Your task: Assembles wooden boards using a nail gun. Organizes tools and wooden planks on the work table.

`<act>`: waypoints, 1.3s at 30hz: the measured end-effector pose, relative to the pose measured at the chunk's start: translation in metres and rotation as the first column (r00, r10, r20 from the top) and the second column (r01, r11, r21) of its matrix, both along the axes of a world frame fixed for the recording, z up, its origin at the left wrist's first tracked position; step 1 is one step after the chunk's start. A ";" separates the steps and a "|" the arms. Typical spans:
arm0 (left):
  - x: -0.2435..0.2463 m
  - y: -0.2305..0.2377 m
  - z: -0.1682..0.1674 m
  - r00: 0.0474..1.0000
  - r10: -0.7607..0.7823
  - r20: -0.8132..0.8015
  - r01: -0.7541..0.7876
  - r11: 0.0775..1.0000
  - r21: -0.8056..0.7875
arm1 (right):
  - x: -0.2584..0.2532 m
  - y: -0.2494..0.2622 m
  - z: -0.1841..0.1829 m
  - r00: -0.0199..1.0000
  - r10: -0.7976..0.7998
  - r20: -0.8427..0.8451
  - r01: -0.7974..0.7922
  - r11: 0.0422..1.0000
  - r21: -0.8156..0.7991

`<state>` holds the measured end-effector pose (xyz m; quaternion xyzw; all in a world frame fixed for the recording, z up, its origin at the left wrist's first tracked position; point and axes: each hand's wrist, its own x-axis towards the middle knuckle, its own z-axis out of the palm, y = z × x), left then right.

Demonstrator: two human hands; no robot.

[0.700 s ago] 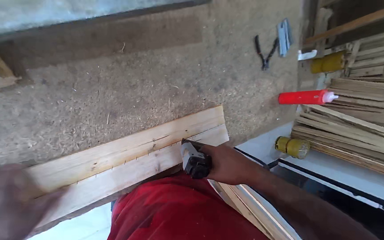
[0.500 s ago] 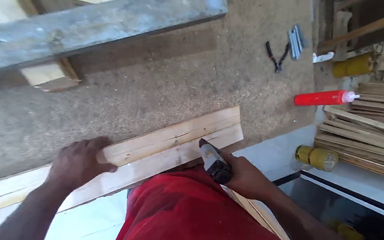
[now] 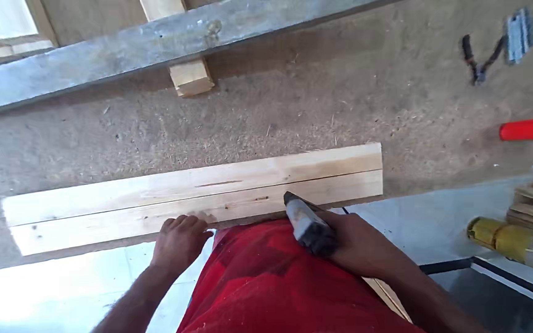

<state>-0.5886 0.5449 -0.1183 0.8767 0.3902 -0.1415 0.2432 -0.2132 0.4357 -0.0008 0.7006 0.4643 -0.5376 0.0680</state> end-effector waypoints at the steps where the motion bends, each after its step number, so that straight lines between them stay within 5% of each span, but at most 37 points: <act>1: 0.006 0.003 0.001 0.996 0.044 0.074 -0.046 0.999 0.028 | -0.009 0.009 -0.008 0.999 0.033 0.032 -0.032 0.999 -0.044; 5: 0.075 0.034 -0.013 0.936 0.223 0.273 -0.256 0.962 0.093 | -0.037 0.037 -0.031 0.981 0.149 0.123 -0.139 0.986 -0.090; 10: 0.150 0.051 -0.074 0.933 0.233 0.274 -0.299 0.926 0.232 | -0.042 0.059 -0.049 0.965 0.235 0.111 -0.222 0.967 -0.123; 20: 0.155 0.046 -0.081 0.941 0.273 0.202 -0.326 0.891 0.316 | -0.017 0.079 -0.051 0.954 0.299 0.028 -0.274 0.903 -0.331; 39: 0.159 0.048 -0.081 0.942 0.309 0.132 -0.336 0.876 0.345 | 0.088 0.042 -0.055 0.941 0.332 0.060 -0.300 0.906 -0.298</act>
